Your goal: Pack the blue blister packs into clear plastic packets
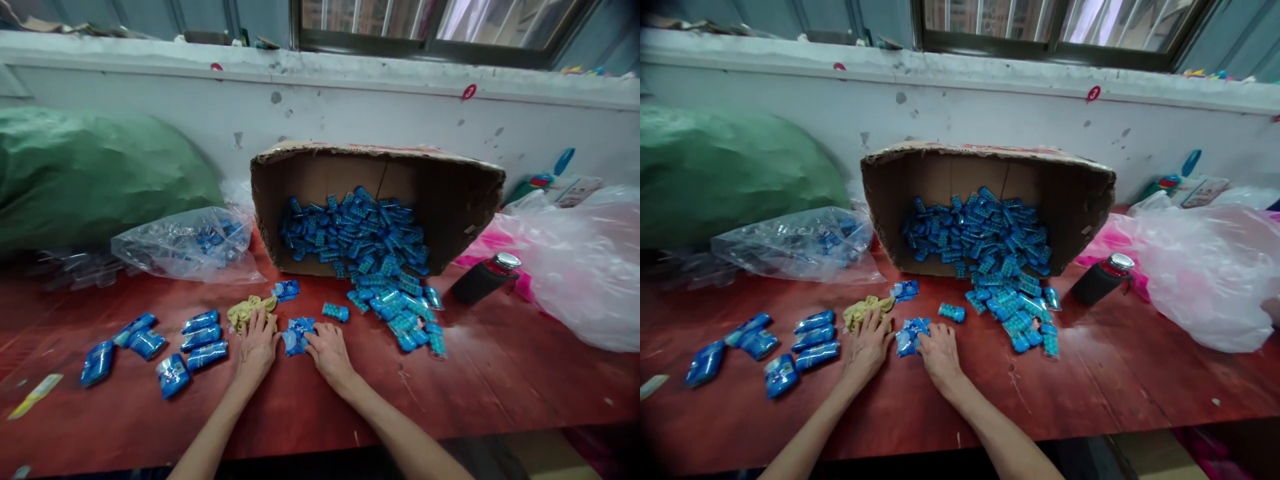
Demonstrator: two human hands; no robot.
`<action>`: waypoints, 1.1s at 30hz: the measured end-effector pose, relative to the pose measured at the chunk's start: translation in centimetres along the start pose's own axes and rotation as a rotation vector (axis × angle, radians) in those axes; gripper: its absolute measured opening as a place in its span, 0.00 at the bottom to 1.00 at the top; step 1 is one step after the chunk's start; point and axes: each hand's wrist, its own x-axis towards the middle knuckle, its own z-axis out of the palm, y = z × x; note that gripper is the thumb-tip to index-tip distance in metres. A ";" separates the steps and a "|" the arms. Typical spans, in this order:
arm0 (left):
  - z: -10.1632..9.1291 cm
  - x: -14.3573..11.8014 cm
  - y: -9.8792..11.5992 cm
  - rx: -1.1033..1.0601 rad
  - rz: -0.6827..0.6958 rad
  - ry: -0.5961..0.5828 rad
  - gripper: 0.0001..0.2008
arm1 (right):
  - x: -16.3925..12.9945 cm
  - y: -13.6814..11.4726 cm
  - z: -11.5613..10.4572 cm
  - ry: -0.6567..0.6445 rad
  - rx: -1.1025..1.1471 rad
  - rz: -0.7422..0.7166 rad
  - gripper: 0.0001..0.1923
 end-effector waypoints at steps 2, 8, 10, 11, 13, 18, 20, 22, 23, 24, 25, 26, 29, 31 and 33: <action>-0.4 0.1 0.1 -0.049 -0.005 0.006 0.18 | 0.1 -0.1 0.5 0.005 -0.010 0.008 0.08; -2.9 -3.5 4.0 -0.637 -0.321 0.138 0.21 | -0.6 0.0 0.1 0.075 -0.020 0.032 0.10; -3.3 -4.6 5.1 -0.885 -0.547 0.018 0.24 | -0.9 -0.2 0.0 0.088 -0.026 0.038 0.11; -3.3 -5.0 5.5 -0.976 -0.635 -0.039 0.25 | -1.0 -0.3 0.1 0.078 -0.034 0.036 0.11; -3.4 -5.4 5.9 -1.076 -0.713 -0.107 0.25 | -1.1 -0.5 0.3 0.043 -0.054 0.031 0.10; -3.5 -5.3 5.5 -1.077 -0.701 -0.069 0.18 | -1.2 -0.7 0.4 0.010 -0.042 0.044 0.11; -3.5 -5.2 5.2 -1.066 -0.705 -0.050 0.18 | -1.1 -0.8 0.3 0.008 -0.041 0.049 0.11; -3.5 -5.2 5.1 -1.060 -0.725 -0.051 0.18 | -1.0 -0.9 0.3 0.014 -0.047 0.062 0.11; -3.5 -5.2 5.1 -1.061 -0.739 -0.057 0.19 | -0.9 -0.9 0.3 0.014 -0.050 0.066 0.12; -3.5 -5.2 5.2 -1.065 -0.750 -0.062 0.20 | -0.9 -1.0 0.4 0.013 -0.053 0.069 0.11; -3.5 -5.2 5.2 -1.072 -0.756 -0.066 0.21 | -0.8 -1.0 0.4 0.009 -0.056 0.069 0.11; -3.4 -5.1 5.3 -1.077 -0.757 -0.068 0.21 | -0.7 -1.0 0.5 0.005 -0.058 0.070 0.11; -3.5 -5.1 5.4 -1.082 -0.759 -0.072 0.21 | -0.6 -0.8 0.6 0.002 -0.062 0.067 0.11; -3.6 -5.1 5.4 -1.079 -0.771 -0.075 0.21 | -0.4 -0.7 0.5 0.013 -0.057 0.069 0.10; -3.7 -5.0 5.4 -1.078 -0.774 -0.085 0.20 | -0.2 -0.6 0.4 0.026 -0.050 0.075 0.14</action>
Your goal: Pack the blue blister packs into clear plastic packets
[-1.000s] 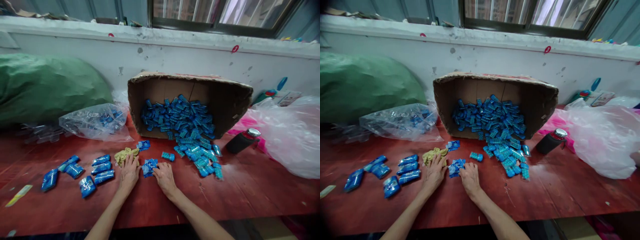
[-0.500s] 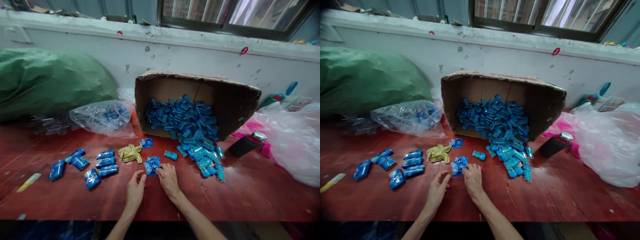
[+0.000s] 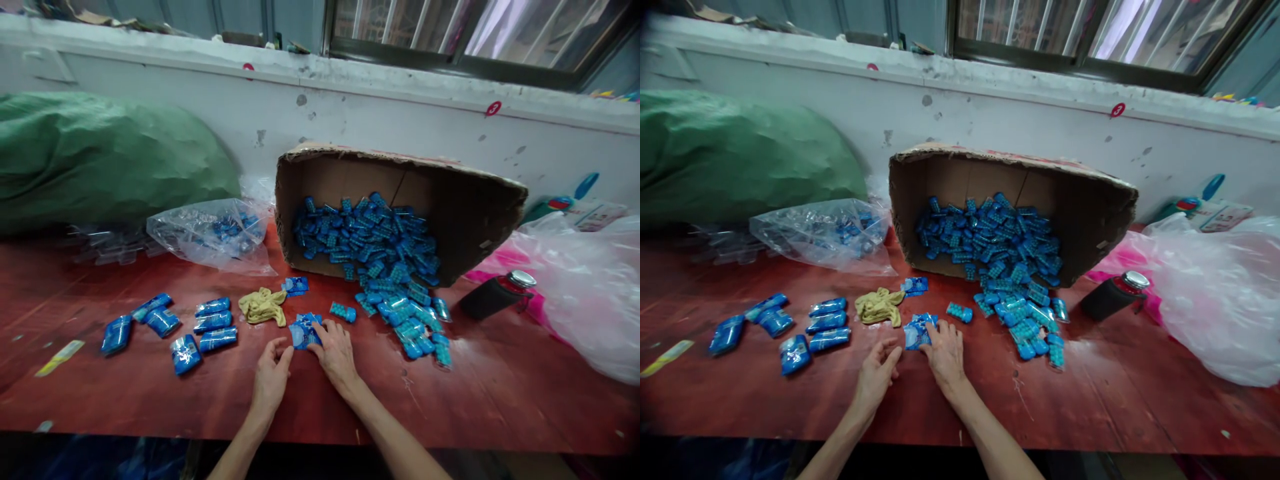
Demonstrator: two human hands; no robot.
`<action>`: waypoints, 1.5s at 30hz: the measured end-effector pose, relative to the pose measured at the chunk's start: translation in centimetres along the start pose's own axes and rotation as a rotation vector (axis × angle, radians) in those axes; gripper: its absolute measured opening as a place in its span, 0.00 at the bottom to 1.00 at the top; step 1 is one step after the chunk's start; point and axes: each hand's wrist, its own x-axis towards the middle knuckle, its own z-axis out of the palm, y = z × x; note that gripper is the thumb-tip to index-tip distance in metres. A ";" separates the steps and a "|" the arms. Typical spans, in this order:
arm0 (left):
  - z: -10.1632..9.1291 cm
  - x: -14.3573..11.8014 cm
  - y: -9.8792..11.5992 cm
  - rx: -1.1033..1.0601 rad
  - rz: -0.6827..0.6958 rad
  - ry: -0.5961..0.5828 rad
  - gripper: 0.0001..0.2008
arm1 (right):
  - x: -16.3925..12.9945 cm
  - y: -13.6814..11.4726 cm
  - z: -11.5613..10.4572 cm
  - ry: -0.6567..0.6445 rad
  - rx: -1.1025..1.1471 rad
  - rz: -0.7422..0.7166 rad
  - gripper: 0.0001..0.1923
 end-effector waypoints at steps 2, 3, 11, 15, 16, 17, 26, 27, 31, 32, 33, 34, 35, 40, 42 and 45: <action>0.0 0.0 0.1 0.009 -0.001 -0.015 0.19 | 0.1 0.0 -0.1 0.003 0.004 0.010 0.14; -0.1 0.0 0.1 0.013 0.001 -0.023 0.19 | 0.2 0.0 0.0 0.000 0.004 0.013 0.11; 0.3 -0.3 0.0 -0.073 -0.001 -0.038 0.20 | -0.3 0.3 0.1 0.090 0.047 -0.014 0.09; 0.8 -0.5 0.1 -0.108 -0.044 -0.014 0.26 | -0.8 0.5 0.0 0.164 0.117 -0.034 0.08; 0.9 -0.5 0.1 -0.107 -0.047 0.002 0.27 | -0.9 0.4 -0.1 0.182 0.141 -0.033 0.08; 0.9 -0.4 0.1 -0.106 -0.045 0.023 0.28 | -0.9 0.4 -0.1 0.199 0.168 -0.033 0.07; 1.2 0.2 1.1 -0.097 -0.023 -0.065 0.19 | -1.4 -0.7 -1.8 0.144 0.668 -0.071 0.05; 1.2 0.1 1.3 -0.100 -0.029 -0.101 0.17 | -1.3 -0.8 -1.9 0.130 0.763 -0.066 0.05; 1.2 0.0 1.5 -0.185 -0.050 -0.171 0.14 | -0.5 -0.6 -1.6 -0.023 1.234 0.197 0.15; 1.1 0.0 1.5 -0.205 -0.053 -0.178 0.14 | -0.3 -0.4 -1.4 -0.078 1.314 0.260 0.15; 1.1 0.0 1.4 -0.217 -0.058 -0.184 0.14 | -0.2 -0.3 -1.2 -0.130 1.365 0.298 0.12; 1.1 0.1 1.3 -0.223 -0.062 -0.187 0.14 | -0.1 -0.3 -1.1 -0.169 1.387 0.315 0.09; 1.1 0.1 1.3 -0.227 -0.063 -0.188 0.14 | -0.1 -0.2 -1.0 -0.190 1.390 0.320 0.09; 1.2 0.5 0.8 -0.223 -0.069 -0.171 0.14 | -0.7 -0.5 -1.1 -0.179 1.336 0.339 0.13; 1.4 0.7 0.5 -0.220 -0.098 -0.164 0.15 | -0.8 -0.6 -1.0 -0.152 1.277 0.340 0.13; 1.7 1.2 0.1 -0.214 -0.139 -0.159 0.16 | -0.8 -0.5 -0.7 -0.070 1.153 0.338 0.16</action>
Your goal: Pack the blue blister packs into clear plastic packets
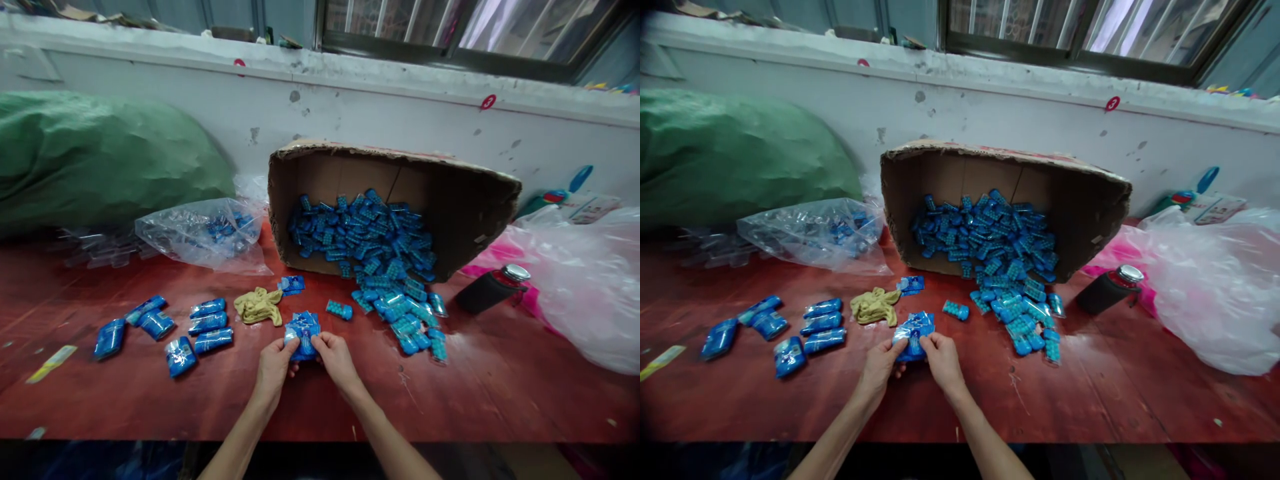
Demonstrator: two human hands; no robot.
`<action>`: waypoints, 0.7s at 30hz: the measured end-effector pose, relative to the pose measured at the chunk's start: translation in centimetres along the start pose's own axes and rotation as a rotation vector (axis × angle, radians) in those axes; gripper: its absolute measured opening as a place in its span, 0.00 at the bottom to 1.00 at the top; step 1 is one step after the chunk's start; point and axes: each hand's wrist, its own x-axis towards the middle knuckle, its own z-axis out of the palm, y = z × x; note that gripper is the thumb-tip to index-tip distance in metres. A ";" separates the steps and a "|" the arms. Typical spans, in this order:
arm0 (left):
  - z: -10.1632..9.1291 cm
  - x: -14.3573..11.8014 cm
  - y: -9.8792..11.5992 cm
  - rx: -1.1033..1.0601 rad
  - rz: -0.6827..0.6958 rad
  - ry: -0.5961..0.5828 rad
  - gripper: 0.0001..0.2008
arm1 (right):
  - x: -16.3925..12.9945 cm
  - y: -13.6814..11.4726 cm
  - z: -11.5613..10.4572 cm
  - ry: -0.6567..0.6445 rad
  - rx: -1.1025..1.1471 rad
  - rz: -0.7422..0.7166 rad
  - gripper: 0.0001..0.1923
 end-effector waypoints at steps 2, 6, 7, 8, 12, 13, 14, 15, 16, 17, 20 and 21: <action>-0.1 0.4 -0.2 -0.001 -0.019 -0.004 0.17 | 0.2 0.1 -0.1 0.057 -0.073 -0.040 0.17; -1.1 0.7 -0.2 -0.027 -0.047 -0.020 0.18 | 0.5 -0.1 -0.8 0.124 -0.169 -0.083 0.18; -1.5 0.7 -0.1 -0.033 -0.054 -0.024 0.18 | 0.6 -0.1 -0.9 0.134 -0.185 -0.088 0.17; -1.8 0.7 0.0 -0.036 -0.061 -0.028 0.18 | 0.7 -0.2 -1.0 0.139 -0.198 -0.092 0.16; -1.9 0.6 0.3 -0.026 -0.077 -0.050 0.17 | 1.5 -0.4 -0.6 0.105 -0.199 -0.113 0.12; -1.6 0.6 0.3 -0.021 -0.076 -0.058 0.17 | 1.7 -0.4 -0.3 0.083 -0.194 -0.117 0.12; -1.3 0.6 0.4 -0.018 -0.076 -0.069 0.17 | 2.0 -0.4 -0.2 0.062 -0.192 -0.119 0.13; -1.1 0.6 0.4 -0.016 -0.077 -0.080 0.17 | 2.2 -0.3 0.0 0.047 -0.196 -0.119 0.13; -0.9 0.6 0.4 -0.015 -0.080 -0.093 0.17 | 2.4 -0.2 0.0 0.041 -0.205 -0.120 0.14; -0.8 0.6 0.4 -0.015 -0.083 -0.105 0.17 | 2.6 -0.1 0.0 0.046 -0.220 -0.120 0.15; -1.6 0.3 0.4 -0.028 -0.093 -0.128 0.17 | 2.9 0.2 -0.4 0.096 -0.303 -0.122 0.14; -2.1 0.1 0.5 -0.038 -0.099 -0.124 0.17 | 2.8 0.3 -0.5 0.113 -0.344 -0.120 0.13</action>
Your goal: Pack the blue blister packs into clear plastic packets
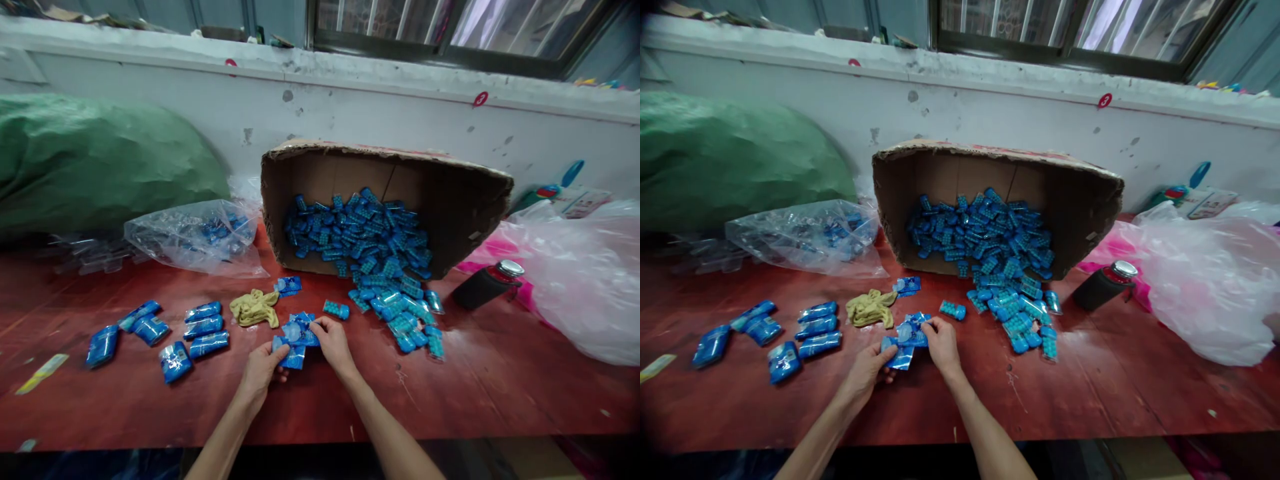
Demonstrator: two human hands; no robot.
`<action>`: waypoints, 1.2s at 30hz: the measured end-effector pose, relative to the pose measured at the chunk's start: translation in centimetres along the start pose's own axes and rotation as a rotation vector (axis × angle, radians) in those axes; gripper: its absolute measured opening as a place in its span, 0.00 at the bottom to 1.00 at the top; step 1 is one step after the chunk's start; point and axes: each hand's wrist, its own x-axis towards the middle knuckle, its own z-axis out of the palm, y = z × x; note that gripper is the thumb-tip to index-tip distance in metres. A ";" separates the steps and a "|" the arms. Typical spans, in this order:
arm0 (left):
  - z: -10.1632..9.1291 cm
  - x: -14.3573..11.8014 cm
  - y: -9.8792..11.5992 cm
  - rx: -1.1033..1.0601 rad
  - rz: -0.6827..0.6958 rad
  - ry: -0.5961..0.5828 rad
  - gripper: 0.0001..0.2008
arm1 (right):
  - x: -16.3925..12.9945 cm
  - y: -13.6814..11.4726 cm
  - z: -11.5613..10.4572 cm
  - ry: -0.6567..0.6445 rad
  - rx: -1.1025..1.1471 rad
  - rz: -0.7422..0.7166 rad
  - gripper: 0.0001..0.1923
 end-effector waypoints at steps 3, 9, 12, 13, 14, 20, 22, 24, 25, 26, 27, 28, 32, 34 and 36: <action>-1.3 -0.9 0.6 -0.047 -0.010 0.049 0.16 | -0.6 -0.1 -0.2 0.025 -0.132 0.006 0.08; -0.7 -1.6 1.9 -0.103 0.051 0.061 0.15 | -1.9 -1.5 -1.1 0.146 -0.267 -0.062 0.16; 0.3 -1.3 1.9 -0.067 0.077 0.063 0.16 | -2.1 -2.0 -1.2 0.059 0.052 -0.041 0.18; 0.6 -1.1 1.8 -0.044 0.086 0.060 0.16 | -2.1 -2.1 -1.0 -0.035 0.200 -0.001 0.16; 0.8 -0.9 1.6 -0.018 0.096 0.053 0.16 | -2.1 -2.1 -0.7 -0.124 0.324 0.039 0.14; 1.6 0.3 0.7 0.082 0.145 0.078 0.17 | -2.5 -1.6 0.7 -0.128 0.421 0.093 0.09; 1.9 0.6 0.5 0.091 0.152 0.085 0.18 | -2.7 -1.5 0.8 -0.075 0.376 0.075 0.10; 2.3 0.7 0.6 0.096 0.149 0.080 0.18 | -2.8 -1.3 0.7 -0.025 0.328 0.058 0.13; 2.5 0.7 0.7 0.091 0.146 0.071 0.18 | -2.9 -1.3 0.7 -0.006 0.306 0.051 0.14; 2.7 0.6 0.9 0.078 0.138 0.055 0.19 | -2.9 -1.2 0.7 0.009 0.286 0.044 0.15; 2.9 0.4 1.1 0.054 0.122 0.025 0.19 | -3.0 -1.2 0.6 0.019 0.267 0.036 0.15; 3.0 0.2 1.4 0.021 0.097 -0.018 0.18 | -3.0 -1.1 0.5 0.024 0.247 0.026 0.16; 3.0 -0.6 2.3 -0.119 -0.015 -0.169 0.17 | -2.9 -1.6 -0.8 -0.010 0.147 -0.034 0.19; 2.8 -0.7 2.4 -0.155 -0.035 -0.162 0.17 | -2.3 -1.9 -2.1 -0.019 0.068 -0.079 0.19; 2.5 -0.7 2.2 -0.172 -0.063 -0.148 0.17 | -1.1 -1.9 -3.3 0.028 -0.053 -0.116 0.14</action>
